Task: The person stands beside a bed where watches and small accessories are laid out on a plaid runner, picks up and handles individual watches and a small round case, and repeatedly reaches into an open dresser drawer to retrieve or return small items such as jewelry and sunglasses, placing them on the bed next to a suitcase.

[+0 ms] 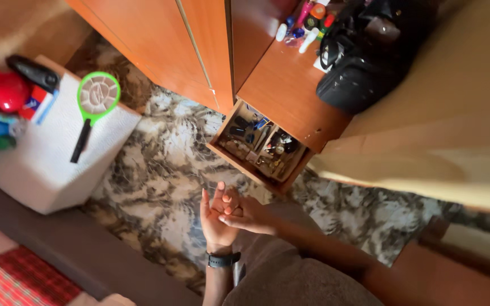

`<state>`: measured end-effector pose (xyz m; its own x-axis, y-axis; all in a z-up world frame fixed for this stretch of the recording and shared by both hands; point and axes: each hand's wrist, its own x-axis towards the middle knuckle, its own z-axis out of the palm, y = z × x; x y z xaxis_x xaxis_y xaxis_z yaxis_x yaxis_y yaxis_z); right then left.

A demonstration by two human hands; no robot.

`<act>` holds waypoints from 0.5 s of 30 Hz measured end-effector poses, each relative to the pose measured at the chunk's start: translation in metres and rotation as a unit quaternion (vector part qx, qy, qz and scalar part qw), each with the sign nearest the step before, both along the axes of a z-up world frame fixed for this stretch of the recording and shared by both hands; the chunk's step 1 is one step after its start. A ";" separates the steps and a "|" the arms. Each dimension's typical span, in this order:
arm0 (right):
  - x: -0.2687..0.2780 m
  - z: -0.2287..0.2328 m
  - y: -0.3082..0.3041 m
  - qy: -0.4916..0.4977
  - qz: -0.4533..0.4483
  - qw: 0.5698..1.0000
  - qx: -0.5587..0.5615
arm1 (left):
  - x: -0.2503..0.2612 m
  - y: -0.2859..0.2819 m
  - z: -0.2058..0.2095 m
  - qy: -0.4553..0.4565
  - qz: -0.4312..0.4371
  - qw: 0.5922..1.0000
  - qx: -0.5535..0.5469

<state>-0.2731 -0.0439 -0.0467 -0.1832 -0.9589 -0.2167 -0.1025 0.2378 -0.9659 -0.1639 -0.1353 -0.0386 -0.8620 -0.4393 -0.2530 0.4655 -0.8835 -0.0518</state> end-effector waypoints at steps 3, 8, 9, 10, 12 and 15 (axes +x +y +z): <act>-0.035 -0.017 0.030 0.044 0.083 0.994 0.063 | -0.021 0.036 -0.009 -0.031 0.045 0.996 -0.066; -0.121 -0.084 0.053 -0.021 0.118 0.987 0.104 | -0.052 0.103 -0.013 -0.282 0.092 0.910 -0.290; -0.136 -0.103 0.059 0.044 0.133 0.990 0.007 | -0.048 0.115 -0.011 -0.292 0.081 0.910 -0.284; -0.151 -0.122 0.062 0.127 0.143 0.977 0.090 | -0.045 0.123 -0.010 -0.299 0.077 0.909 -0.280; -0.172 -0.160 0.071 0.161 0.139 0.959 0.185 | -0.040 0.140 -0.006 -0.325 0.094 0.905 -0.258; -0.194 -0.220 0.067 0.109 0.108 0.966 0.210 | -0.032 0.162 -0.002 -0.360 0.163 0.896 -0.202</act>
<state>-0.4668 0.0226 -0.2668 -0.0743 -0.8154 -0.5741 -0.3830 0.5549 -0.7385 -0.1957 0.0266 -0.0408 -0.3484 -0.8191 -0.4557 0.4873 -0.5736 0.6585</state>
